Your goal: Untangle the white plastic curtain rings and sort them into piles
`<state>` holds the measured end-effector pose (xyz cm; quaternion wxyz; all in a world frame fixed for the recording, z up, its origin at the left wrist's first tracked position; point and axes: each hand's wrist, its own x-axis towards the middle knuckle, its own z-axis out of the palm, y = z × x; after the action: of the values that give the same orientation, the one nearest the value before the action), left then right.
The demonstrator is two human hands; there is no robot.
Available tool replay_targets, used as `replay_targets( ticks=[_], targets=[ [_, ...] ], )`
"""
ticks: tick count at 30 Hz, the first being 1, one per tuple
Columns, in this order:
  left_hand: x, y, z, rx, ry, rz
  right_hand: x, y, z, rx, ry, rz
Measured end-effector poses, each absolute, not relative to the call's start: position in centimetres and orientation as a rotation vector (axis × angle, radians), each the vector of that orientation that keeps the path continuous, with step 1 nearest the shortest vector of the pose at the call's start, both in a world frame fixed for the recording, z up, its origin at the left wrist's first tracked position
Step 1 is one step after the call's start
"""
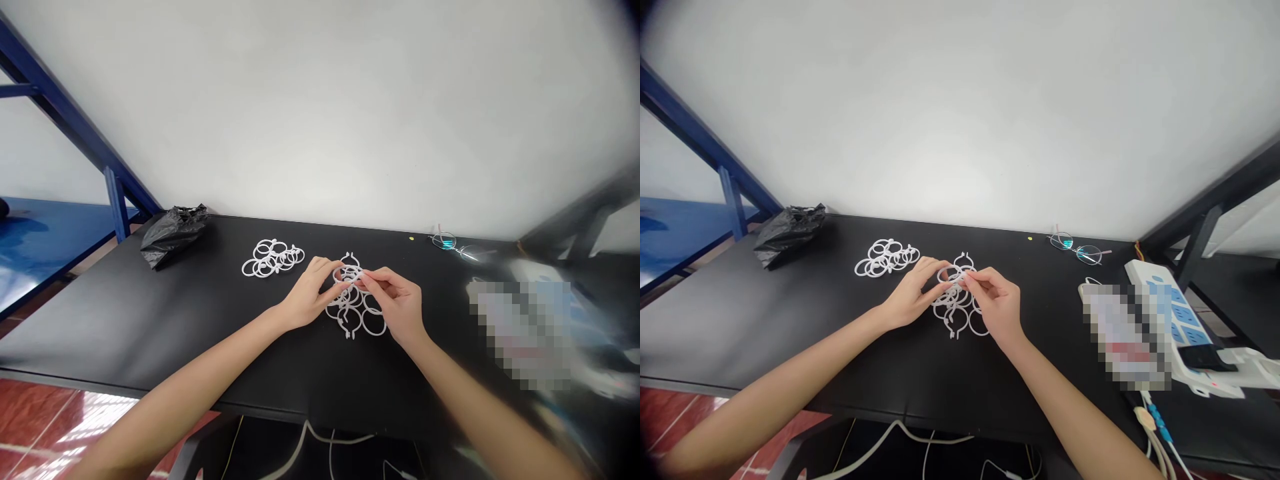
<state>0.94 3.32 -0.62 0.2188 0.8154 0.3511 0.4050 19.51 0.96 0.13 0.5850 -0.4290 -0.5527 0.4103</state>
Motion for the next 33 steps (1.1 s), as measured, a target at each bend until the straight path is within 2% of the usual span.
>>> replay_targets(
  ticks=[13, 21, 26, 33],
  targets=[
    [0.2, 4.1, -0.6, 2.039, 0.837, 1.035, 19.4, 0.9, 0.3, -0.987, -1.285, 0.993],
    [-4.3, 7.4, 1.1, 2.463, 1.301, 1.154, 19.9, 1.3, -0.2, -0.992, -1.172, 0.91],
    [-9.5, 8.7, 2.5, 2.356, 1.589, 0.802, 20.5, 1.2, -0.3, -0.887, -1.159, 0.945],
    [-11.8, 8.3, 2.5, 2.215, 1.638, 0.475, 20.4, 1.2, -0.3, -0.853, -1.124, 0.952]
  ],
)
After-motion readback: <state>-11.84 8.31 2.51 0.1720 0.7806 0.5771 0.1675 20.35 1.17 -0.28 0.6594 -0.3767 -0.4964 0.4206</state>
